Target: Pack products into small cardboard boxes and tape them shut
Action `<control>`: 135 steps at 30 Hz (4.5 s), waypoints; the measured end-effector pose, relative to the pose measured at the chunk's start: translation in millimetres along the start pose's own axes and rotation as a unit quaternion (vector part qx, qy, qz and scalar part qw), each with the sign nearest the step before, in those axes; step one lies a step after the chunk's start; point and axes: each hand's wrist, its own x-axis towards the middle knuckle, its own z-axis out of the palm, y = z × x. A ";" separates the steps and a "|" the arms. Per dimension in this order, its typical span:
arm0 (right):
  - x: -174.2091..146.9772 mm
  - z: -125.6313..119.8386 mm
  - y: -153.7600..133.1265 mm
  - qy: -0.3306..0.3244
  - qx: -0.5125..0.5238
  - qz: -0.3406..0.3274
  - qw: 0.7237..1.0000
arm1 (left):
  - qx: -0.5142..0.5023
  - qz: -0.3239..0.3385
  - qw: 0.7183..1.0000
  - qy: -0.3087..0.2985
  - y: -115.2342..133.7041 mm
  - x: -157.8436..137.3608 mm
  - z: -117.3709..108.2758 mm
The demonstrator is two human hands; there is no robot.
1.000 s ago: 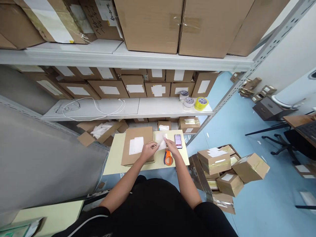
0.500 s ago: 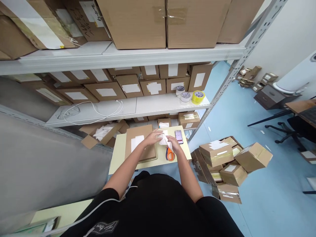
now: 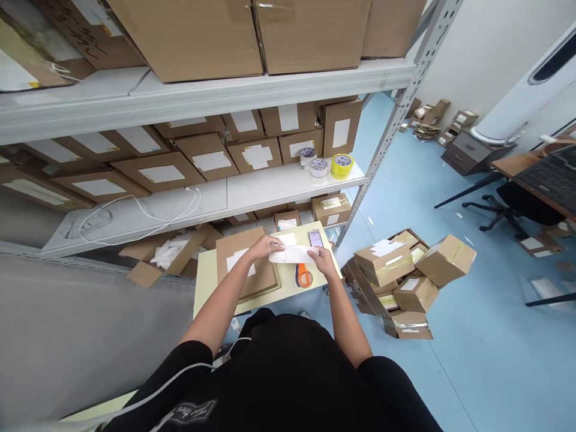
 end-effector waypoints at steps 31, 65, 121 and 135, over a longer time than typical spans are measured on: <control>5.7 40.4 -45.7 -0.057 -0.054 -0.062 0.995 | -0.109 -0.020 0.989 0.099 -1.8 -59.3 20.2; -13.4 120.6 -64.6 -0.108 0.025 0.019 0.994 | -0.316 -0.022 0.871 0.376 9.2 -105.7 22.8; -22.8 166.9 -60.4 -0.267 -0.029 -0.068 0.961 | -0.376 -0.042 0.838 0.394 2.4 -149.1 30.9; -26.8 331.7 -55.5 -0.303 -0.005 -0.007 0.953 | -0.321 -0.032 0.814 0.483 -78.9 -241.4 -71.3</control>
